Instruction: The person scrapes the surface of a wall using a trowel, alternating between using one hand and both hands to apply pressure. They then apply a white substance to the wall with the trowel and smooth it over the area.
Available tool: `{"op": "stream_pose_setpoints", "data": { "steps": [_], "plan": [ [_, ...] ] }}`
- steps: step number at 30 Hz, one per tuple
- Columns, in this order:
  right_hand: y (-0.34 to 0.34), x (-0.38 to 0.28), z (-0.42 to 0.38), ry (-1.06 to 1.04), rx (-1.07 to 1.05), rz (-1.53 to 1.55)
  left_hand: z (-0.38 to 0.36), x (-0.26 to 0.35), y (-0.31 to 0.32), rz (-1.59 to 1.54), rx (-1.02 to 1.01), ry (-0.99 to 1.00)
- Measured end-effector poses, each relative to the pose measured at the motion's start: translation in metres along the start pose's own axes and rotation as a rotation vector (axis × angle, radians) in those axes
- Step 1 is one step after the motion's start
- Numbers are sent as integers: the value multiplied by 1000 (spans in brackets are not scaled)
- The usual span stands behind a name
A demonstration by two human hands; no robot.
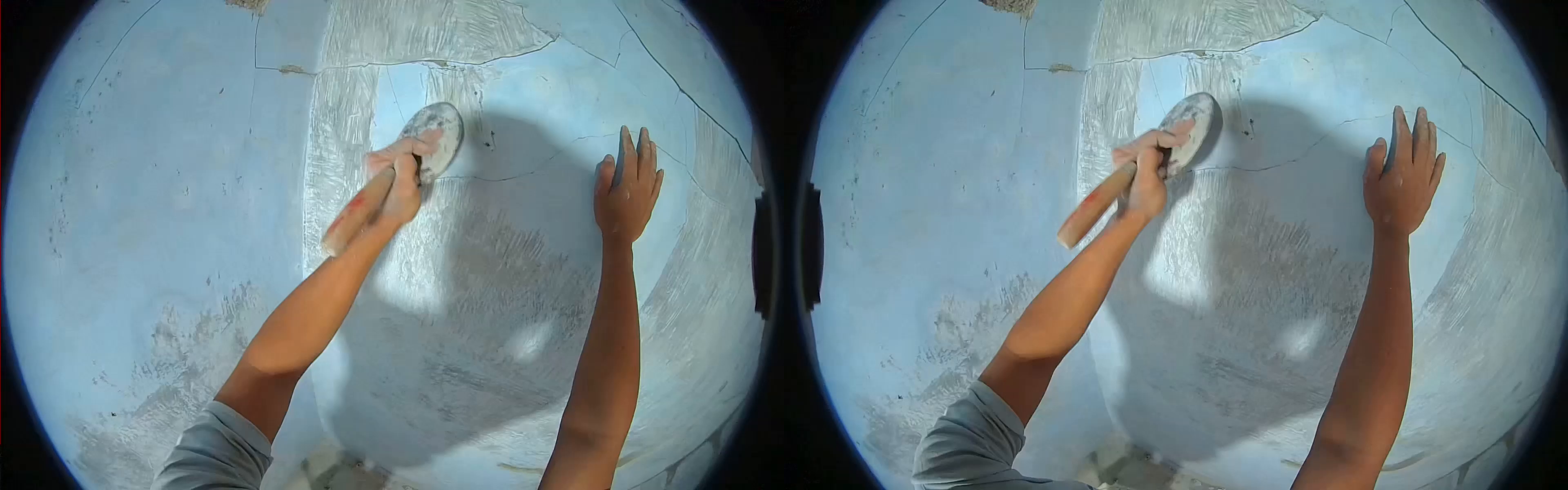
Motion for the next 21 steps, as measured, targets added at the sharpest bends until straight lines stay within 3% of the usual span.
{"op": "stream_pose_setpoints", "data": {
  "steps": [3, 4, 6, 7, 9, 15, 16, 18, 20, 21],
  "plan": [
    [0, 1, 2, 6, -2, -12, 39, 9, -1, 336, 154, -8],
    [-1, 0, 2, 10, -14, -9, 48, 22, 7, 319, 160, 28],
    [0, 1, 1, 2, -5, -21, 62, -13, -4, 81, 137, 23],
    [-1, 1, 0, 5, -9, -17, 41, -6, 1, 161, 147, 81],
    [-2, 0, 1, 8, -7, -6, 6, 4, 10, -50, 42, 29],
    [0, 1, 1, -5, 2, 6, 69, 8, 6, 214, 107, 180],
    [-1, 1, 2, -4, -3, 2, 62, 7, 8, 320, 185, 80],
    [-2, 0, 2, 5, -16, 1, 27, 19, 16, 280, 136, 55],
    [-4, -1, 1, 4, -24, 13, 23, -1, 7, 25, 4, 130],
    [-5, 0, 2, 4, -23, 15, 36, -6, 2, 45, 53, 129]
  ]
}}
Point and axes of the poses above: each hand's wrist, its own z-axis towards the middle knuckle, its own y-axis out of the palm, x = y × z, the point moved 4 cm from there along z, towards the middle knuckle, and after that the axes turned 15 degrees about -z, right-handed, at the moved point
